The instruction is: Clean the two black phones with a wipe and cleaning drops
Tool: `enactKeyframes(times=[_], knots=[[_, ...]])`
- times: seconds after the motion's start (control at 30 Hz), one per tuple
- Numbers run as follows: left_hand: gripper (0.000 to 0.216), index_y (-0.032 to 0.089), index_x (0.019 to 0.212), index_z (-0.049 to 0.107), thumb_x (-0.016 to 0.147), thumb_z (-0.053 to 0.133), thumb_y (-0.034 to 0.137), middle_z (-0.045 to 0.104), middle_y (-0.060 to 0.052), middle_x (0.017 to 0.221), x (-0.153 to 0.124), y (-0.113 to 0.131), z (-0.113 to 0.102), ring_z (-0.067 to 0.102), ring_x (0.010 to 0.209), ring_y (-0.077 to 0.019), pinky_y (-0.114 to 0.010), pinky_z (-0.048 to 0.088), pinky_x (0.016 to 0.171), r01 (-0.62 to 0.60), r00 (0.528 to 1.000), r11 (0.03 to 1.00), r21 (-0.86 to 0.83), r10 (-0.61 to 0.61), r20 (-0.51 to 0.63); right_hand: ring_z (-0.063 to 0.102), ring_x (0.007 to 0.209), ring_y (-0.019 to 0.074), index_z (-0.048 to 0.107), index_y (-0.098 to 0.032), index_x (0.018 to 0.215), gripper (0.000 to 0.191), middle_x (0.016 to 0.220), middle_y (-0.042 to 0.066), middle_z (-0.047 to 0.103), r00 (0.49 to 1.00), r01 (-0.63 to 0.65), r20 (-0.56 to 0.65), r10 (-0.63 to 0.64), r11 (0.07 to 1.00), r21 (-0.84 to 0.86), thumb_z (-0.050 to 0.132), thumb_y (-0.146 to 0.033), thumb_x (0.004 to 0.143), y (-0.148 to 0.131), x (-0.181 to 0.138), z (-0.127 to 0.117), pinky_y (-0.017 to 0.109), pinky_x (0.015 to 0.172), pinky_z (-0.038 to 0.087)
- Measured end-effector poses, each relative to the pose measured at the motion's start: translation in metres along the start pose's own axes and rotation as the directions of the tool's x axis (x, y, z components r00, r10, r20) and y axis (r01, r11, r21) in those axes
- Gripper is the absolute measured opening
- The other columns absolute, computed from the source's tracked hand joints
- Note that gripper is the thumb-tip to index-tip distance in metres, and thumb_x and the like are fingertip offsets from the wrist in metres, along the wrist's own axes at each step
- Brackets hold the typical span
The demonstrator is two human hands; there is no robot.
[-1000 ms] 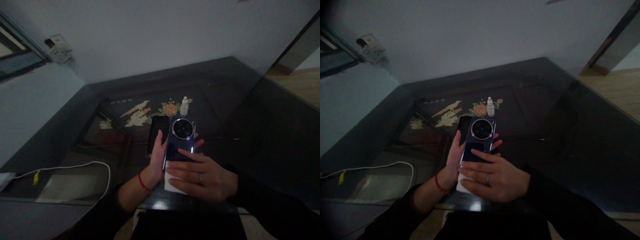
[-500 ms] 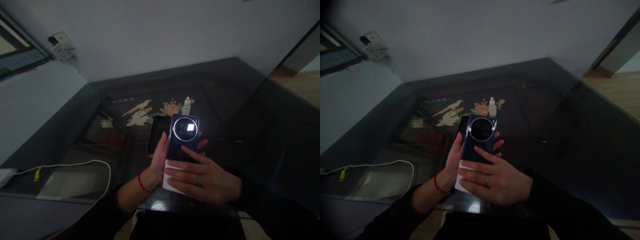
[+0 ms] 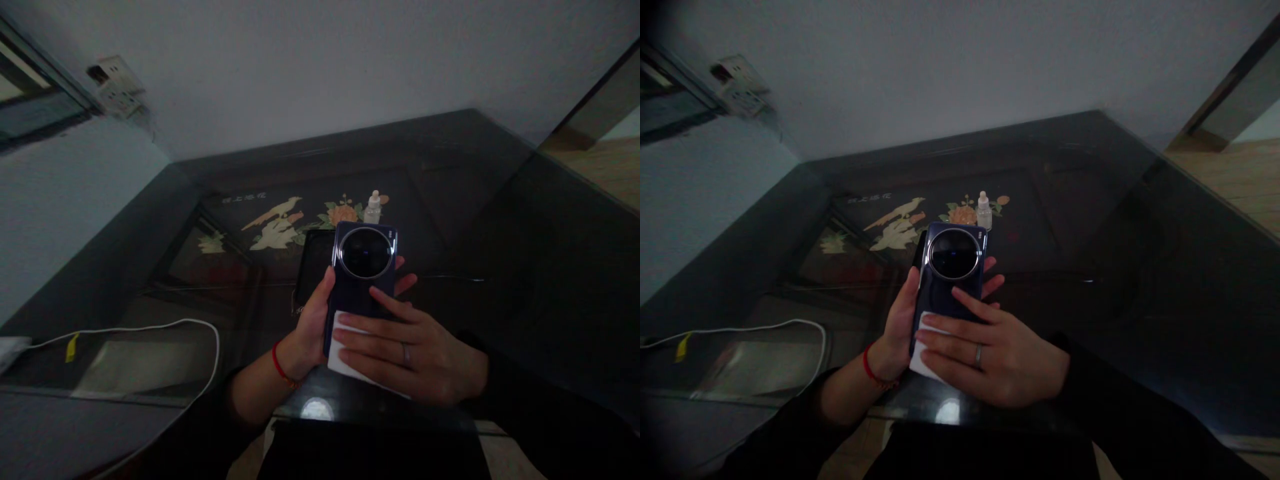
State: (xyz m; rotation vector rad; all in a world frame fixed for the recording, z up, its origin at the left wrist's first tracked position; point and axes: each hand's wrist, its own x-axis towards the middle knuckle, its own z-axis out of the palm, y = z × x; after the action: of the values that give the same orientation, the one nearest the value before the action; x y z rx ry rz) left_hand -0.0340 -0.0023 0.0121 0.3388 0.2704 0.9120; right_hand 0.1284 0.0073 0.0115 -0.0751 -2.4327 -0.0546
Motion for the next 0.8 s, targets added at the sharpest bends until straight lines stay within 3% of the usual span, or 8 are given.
enactKeyframes(times=[0.07, 0.13, 0.27, 0.33, 0.4, 0.5, 0.63, 0.8], knots=[[0.069, 0.011, 0.137, 0.048, 0.091, 0.030, 0.059, 0.049, -0.010, 0.143, 0.002, 0.002, 0.002, 0.034, 0.139, -0.0242, -0.038, 0.027, 0.113, -0.043, 0.996, 0.999, 0.008, 0.043, 0.080, 0.059, 0.119, 0.0231, 0.066, -0.009, 0.109, 0.025, 0.116, 0.008, 0.069, 0.997, 0.077, -0.021, -0.076, 0.995, 0.060, 0.048, -0.012, 0.092, -0.001, 0.000, -0.001, 0.046, 0.112, 0.038], [0.069, 0.010, 0.137, 0.048, 0.091, 0.028, 0.059, 0.047, -0.010, 0.144, 0.003, 0.005, 0.003, 0.032, 0.140, -0.0246, -0.039, 0.026, 0.114, -0.068, 0.993, 0.998, 0.016, 0.066, 0.095, 0.058, 0.120, 0.0245, 0.066, -0.006, 0.109, 0.025, 0.115, 0.012, 0.070, 0.995, 0.071, -0.069, -0.065, 0.994, 0.085, 0.048, -0.011, 0.092, 0.001, -0.003, -0.004, 0.043, 0.106, 0.046], [0.070, 0.009, 0.138, 0.046, 0.091, 0.030, 0.058, 0.047, -0.012, 0.145, 0.001, 0.009, 0.000, 0.030, 0.141, -0.0244, -0.036, 0.024, 0.114, -0.045, 0.999, 0.998, 0.043, 0.045, -0.014, 0.045, 0.132, 0.0240, 0.060, -0.006, 0.119, 0.031, 0.126, 0.017, 0.062, 0.965, -0.217, -0.152, 0.211, 0.976, -0.024, 0.044, -0.008, 0.093, 0.013, -0.011, -0.007, 0.049, 0.111, 0.037], [0.069, 0.010, 0.140, 0.043, 0.091, 0.029, 0.056, 0.045, -0.012, 0.146, 0.001, 0.010, 0.000, 0.031, 0.140, -0.0260, -0.038, 0.024, 0.113, -0.040, 0.994, 0.998, 0.043, 0.044, -0.100, 0.044, 0.133, 0.0231, 0.058, -0.008, 0.122, 0.033, 0.128, 0.016, 0.061, 0.947, -0.292, -0.162, 0.278, 0.954, -0.069, 0.045, -0.007, 0.092, 0.017, -0.012, -0.007, 0.051, 0.113, 0.033], [0.069, 0.013, 0.143, 0.040, 0.092, 0.028, 0.057, 0.045, -0.012, 0.146, 0.001, 0.010, 0.002, 0.035, 0.138, -0.0280, -0.041, 0.025, 0.113, -0.025, 0.989, 0.999, 0.032, 0.029, -0.143, 0.047, 0.131, 0.0224, 0.059, -0.011, 0.121, 0.031, 0.126, 0.013, 0.063, 0.964, -0.245, -0.124, 0.235, 0.966, -0.082, 0.044, -0.010, 0.094, 0.016, -0.010, -0.005, 0.055, 0.115, 0.027], [0.068, 0.017, 0.145, 0.038, 0.092, 0.025, 0.058, 0.047, -0.011, 0.144, 0.002, 0.010, 0.004, 0.038, 0.136, -0.0281, -0.043, 0.027, 0.111, -0.057, 0.992, 0.998, 0.022, 0.059, -0.111, 0.053, 0.126, 0.0196, 0.064, -0.016, 0.112, 0.027, 0.121, 0.006, 0.067, 0.992, -0.113, -0.056, 0.110, 0.992, -0.064, 0.042, -0.013, 0.096, 0.008, -0.006, -0.002, 0.058, 0.117, 0.013], [0.069, 0.014, 0.142, 0.041, 0.092, 0.023, 0.058, 0.049, -0.011, 0.143, 0.003, 0.011, 0.002, 0.038, 0.136, -0.0259, -0.040, 0.031, 0.109, -0.127, 0.990, 0.992, 0.017, 0.128, -0.050, 0.054, 0.124, 0.0199, 0.066, -0.011, 0.107, 0.023, 0.115, 0.009, 0.070, 0.996, -0.013, -0.093, 0.010, 1.000, -0.024, 0.049, -0.011, 0.092, 0.006, -0.007, -0.004, 0.053, 0.117, 0.022], [0.071, 0.013, 0.142, 0.042, 0.090, 0.030, 0.060, 0.057, -0.013, 0.134, 0.004, 0.012, -0.002, 0.046, 0.129, -0.0300, -0.043, 0.033, 0.108, -0.041, 0.986, 0.999, 0.025, 0.044, -0.159, 0.050, 0.129, 0.0244, 0.060, -0.013, 0.121, 0.034, 0.127, 0.015, 0.062, 0.940, -0.313, -0.176, 0.291, 0.943, -0.115, 0.047, -0.008, 0.090, 0.021, -0.012, -0.009, 0.057, 0.112, 0.029]])
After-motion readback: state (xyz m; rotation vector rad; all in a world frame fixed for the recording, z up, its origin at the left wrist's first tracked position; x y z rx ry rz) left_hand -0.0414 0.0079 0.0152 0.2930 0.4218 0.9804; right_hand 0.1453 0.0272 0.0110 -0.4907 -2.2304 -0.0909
